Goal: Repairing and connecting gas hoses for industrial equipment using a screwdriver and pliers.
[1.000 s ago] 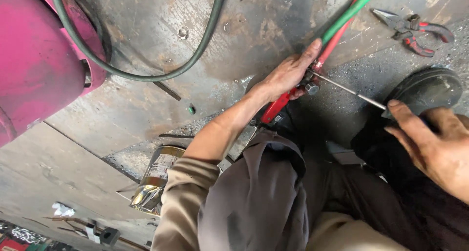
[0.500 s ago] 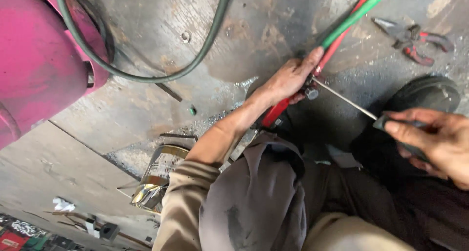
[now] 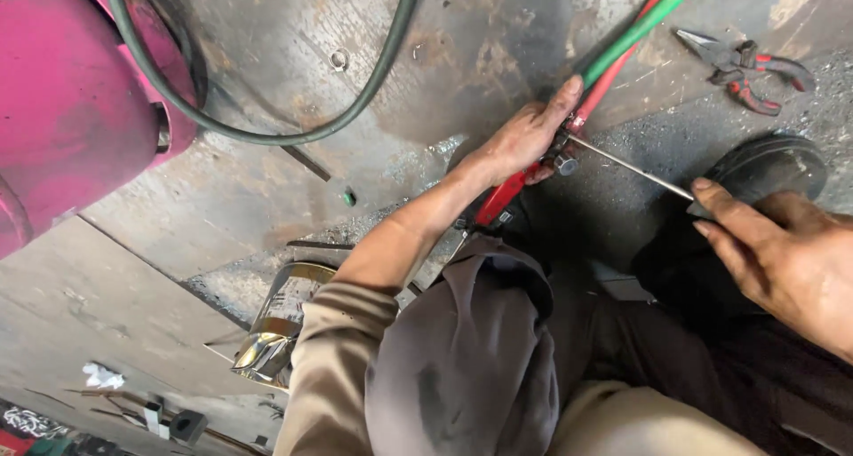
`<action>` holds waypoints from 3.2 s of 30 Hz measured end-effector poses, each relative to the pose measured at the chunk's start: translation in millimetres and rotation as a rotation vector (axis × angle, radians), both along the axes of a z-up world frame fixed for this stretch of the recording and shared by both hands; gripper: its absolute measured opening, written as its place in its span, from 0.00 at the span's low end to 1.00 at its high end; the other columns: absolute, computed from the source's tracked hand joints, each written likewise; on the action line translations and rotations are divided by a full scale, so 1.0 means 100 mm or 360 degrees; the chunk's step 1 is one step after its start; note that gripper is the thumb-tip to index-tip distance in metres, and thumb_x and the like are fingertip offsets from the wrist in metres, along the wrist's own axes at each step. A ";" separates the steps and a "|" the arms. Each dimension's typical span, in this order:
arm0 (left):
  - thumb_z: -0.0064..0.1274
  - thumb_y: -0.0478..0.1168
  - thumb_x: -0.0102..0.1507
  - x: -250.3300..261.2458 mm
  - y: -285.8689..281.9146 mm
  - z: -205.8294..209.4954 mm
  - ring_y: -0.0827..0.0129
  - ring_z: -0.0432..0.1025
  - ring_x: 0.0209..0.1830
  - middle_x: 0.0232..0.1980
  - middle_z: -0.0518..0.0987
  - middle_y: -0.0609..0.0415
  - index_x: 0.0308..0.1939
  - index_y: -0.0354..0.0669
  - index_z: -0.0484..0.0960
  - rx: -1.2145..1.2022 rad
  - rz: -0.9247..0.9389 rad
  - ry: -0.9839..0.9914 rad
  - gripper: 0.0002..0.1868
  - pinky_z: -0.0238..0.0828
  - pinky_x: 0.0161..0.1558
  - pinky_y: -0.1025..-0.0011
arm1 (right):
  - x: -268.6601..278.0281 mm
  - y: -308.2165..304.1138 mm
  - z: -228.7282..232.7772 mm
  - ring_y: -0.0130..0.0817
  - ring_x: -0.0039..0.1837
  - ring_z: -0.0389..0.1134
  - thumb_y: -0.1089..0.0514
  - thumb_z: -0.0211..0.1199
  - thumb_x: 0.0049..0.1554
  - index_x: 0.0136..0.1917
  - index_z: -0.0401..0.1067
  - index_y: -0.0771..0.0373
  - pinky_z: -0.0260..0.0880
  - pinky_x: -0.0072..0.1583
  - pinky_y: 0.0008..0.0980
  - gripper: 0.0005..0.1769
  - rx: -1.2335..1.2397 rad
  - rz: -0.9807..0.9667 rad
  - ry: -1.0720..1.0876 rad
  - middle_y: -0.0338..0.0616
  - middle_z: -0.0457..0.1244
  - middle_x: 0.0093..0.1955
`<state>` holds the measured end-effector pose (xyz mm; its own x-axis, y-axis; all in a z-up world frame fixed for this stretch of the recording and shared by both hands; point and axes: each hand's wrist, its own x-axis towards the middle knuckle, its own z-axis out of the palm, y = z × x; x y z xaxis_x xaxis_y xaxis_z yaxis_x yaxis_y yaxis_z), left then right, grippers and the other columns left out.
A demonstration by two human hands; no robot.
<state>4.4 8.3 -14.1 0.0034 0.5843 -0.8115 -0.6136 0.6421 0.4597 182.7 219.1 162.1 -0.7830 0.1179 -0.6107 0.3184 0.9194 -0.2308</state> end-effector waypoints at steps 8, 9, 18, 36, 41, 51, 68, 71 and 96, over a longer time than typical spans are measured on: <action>0.28 0.83 0.55 -0.02 0.05 0.02 0.70 0.69 0.12 0.18 0.74 0.57 0.32 0.39 0.81 -0.0111 -0.0020 -0.0047 0.50 0.68 0.14 0.67 | 0.45 0.11 -0.44 0.32 0.51 0.76 0.59 0.68 0.60 0.64 0.77 0.62 0.76 0.58 0.28 0.18 -0.0877 -0.0898 0.0110 0.45 0.72 0.56; 0.29 0.83 0.56 -0.02 0.04 0.01 0.70 0.69 0.12 0.17 0.72 0.56 0.32 0.38 0.81 -0.0087 0.0002 -0.0029 0.50 0.68 0.14 0.67 | 0.43 0.10 -0.43 0.32 0.52 0.74 0.57 0.67 0.60 0.60 0.76 0.62 0.74 0.59 0.30 0.15 -0.0990 -0.0931 0.0167 0.45 0.72 0.55; 0.29 0.84 0.56 -0.03 0.04 -0.04 0.69 0.70 0.12 0.17 0.71 0.55 0.30 0.36 0.80 -0.0072 -0.0052 0.0086 0.52 0.69 0.15 0.66 | 0.27 0.30 -0.51 0.35 0.23 0.55 0.51 0.67 0.58 0.68 0.78 0.53 0.49 0.23 0.35 0.24 -0.1242 -0.2058 -0.1232 0.48 0.61 0.31; 0.24 0.86 0.54 0.01 -0.02 -0.04 0.70 0.68 0.11 0.18 0.71 0.55 0.28 0.39 0.72 -0.0087 0.0040 -0.0049 0.50 0.65 0.12 0.66 | -0.09 0.02 -0.05 0.45 0.35 0.71 0.46 0.67 0.57 0.55 0.79 0.58 0.72 0.39 0.39 0.18 0.0118 0.0196 0.0218 0.48 0.68 0.37; 0.25 0.86 0.54 0.00 0.00 -0.01 0.72 0.70 0.15 0.21 0.73 0.58 0.31 0.38 0.76 -0.0048 0.0033 -0.0032 0.52 0.70 0.17 0.69 | 0.32 0.13 -0.36 0.43 0.39 0.72 0.42 0.62 0.66 0.61 0.76 0.58 0.72 0.43 0.36 0.19 -0.0269 -0.0160 0.0190 0.47 0.68 0.43; 0.30 0.83 0.56 -0.04 0.07 -0.04 0.69 0.68 0.12 0.20 0.74 0.54 0.31 0.36 0.79 -0.0111 0.0052 -0.0059 0.49 0.64 0.14 0.65 | 0.40 0.42 -0.72 0.35 0.25 0.59 0.42 0.56 0.64 0.54 0.70 0.65 0.58 0.25 0.37 0.23 -0.1281 -0.1804 -0.1321 0.49 0.62 0.31; 0.32 0.84 0.52 0.01 -0.01 -0.01 0.71 0.70 0.15 0.27 0.78 0.53 0.34 0.39 0.75 -0.0153 0.0156 -0.0082 0.49 0.69 0.15 0.67 | -0.04 0.12 -0.11 0.41 0.30 0.68 0.44 0.69 0.54 0.67 0.79 0.47 0.72 0.37 0.38 0.27 0.0166 0.0340 0.0120 0.45 0.67 0.35; 0.30 0.85 0.53 -0.06 0.02 -0.02 0.71 0.67 0.11 0.22 0.74 0.53 0.33 0.38 0.77 -0.0051 0.0097 -0.0073 0.50 0.65 0.12 0.67 | 0.10 0.21 -0.33 0.43 0.31 0.68 0.50 0.71 0.57 0.65 0.78 0.54 0.69 0.36 0.38 0.23 -0.0243 -0.0092 0.0344 0.48 0.67 0.40; 0.35 0.83 0.54 -0.04 0.02 0.09 0.71 0.66 0.12 0.27 0.78 0.53 0.39 0.40 0.81 -0.0107 0.0153 -0.0143 0.48 0.62 0.13 0.67 | 0.46 0.21 -0.36 0.44 0.48 0.72 0.53 0.69 0.57 0.66 0.73 0.61 0.73 0.51 0.37 0.25 -0.0558 -0.0192 0.0592 0.50 0.68 0.56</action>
<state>0.5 10.5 -5.2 0.0246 0.5295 -0.8480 -0.7106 0.6059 0.3577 228.5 239.9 125.7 -0.9480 0.0590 -0.3127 0.2550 0.7287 -0.6356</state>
